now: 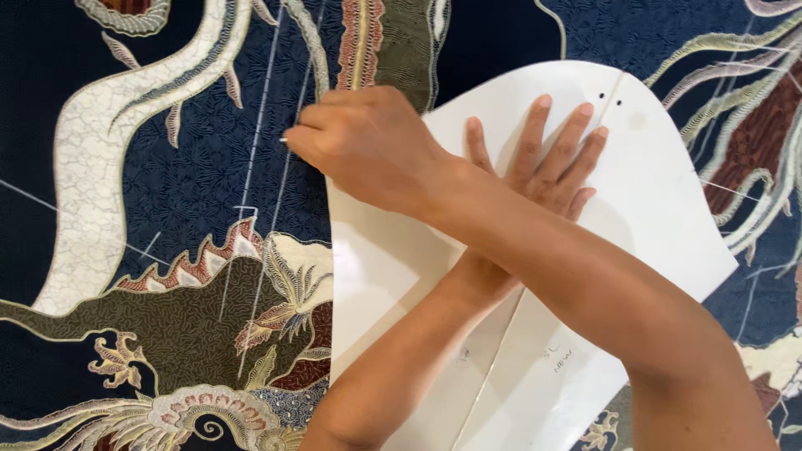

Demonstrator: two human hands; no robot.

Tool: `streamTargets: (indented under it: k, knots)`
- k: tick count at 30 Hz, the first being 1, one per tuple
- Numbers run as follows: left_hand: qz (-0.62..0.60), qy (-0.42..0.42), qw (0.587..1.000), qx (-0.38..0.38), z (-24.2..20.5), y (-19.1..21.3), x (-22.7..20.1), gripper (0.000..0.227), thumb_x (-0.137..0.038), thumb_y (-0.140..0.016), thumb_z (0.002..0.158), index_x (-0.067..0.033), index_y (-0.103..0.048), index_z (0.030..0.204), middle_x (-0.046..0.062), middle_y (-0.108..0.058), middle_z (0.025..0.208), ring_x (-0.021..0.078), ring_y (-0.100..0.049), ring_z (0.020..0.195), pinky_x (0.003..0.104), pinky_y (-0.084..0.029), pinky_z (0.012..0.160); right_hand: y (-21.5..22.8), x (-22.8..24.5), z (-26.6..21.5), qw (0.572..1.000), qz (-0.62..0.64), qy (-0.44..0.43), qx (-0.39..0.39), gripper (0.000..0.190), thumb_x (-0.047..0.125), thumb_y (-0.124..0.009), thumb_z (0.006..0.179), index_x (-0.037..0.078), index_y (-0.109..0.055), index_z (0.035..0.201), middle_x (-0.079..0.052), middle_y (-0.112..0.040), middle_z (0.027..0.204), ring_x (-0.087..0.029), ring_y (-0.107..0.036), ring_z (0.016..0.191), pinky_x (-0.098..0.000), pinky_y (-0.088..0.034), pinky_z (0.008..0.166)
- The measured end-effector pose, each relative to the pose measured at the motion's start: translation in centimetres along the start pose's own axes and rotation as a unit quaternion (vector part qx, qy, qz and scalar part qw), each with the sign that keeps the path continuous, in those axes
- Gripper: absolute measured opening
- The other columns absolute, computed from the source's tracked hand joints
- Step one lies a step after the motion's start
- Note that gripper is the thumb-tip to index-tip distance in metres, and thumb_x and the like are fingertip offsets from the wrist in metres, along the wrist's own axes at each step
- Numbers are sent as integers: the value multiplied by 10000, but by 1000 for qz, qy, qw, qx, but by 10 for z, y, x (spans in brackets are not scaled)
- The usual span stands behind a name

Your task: The person places a white paper pattern on a patterned fabric and uses a white marking tool to trace the pattern's outline. They repeatedly reposition the pattern and continue marking along the edges.

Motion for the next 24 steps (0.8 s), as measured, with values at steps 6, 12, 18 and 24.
streamTargets:
  k: [6,12,18,24]
  knots:
    - [9,25,1000,2,6,-2,2,545,-493,-533,1034,-302,-480,1541,-61,-353,1654,261,-163,1580,833,-25,1181,88,-53,-44,994,-16,33,-103,308,-54,-699,882,101,-759,1141,-22,-719,1072,-166,-681,953,-302,-555,787]
    - [-23,18,999,26,7,-14,-3,382,-479,-480,1046,-332,-628,1366,-90,-490,1516,242,-224,1543,856,-24,1175,98,-74,-87,987,-153,38,-26,133,92,-740,821,142,-777,938,46,-705,946,-158,-672,921,-296,-537,744]
    - [-4,14,999,38,5,-15,-2,358,-498,-477,1095,-352,-610,1394,-90,-461,1555,243,-240,1562,855,8,1180,97,-85,-99,981,-187,53,-3,126,186,-753,789,168,-778,911,78,-684,897,-135,-657,915,-290,-521,714]
    - [17,7,1000,-23,7,-4,-3,475,-491,-514,1111,-384,-502,1574,-34,-339,1692,294,-210,1603,837,18,1171,117,-120,-143,979,-201,-28,3,27,150,-782,896,127,-776,883,41,-678,843,-139,-660,794,-313,-502,694]
Point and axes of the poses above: each hand's wrist, its own z-axis towards the middle knuckle, its own y-axis out of the back of the hand, x = y × z, the point moved 4 cm from there along z, towards the middle knuckle
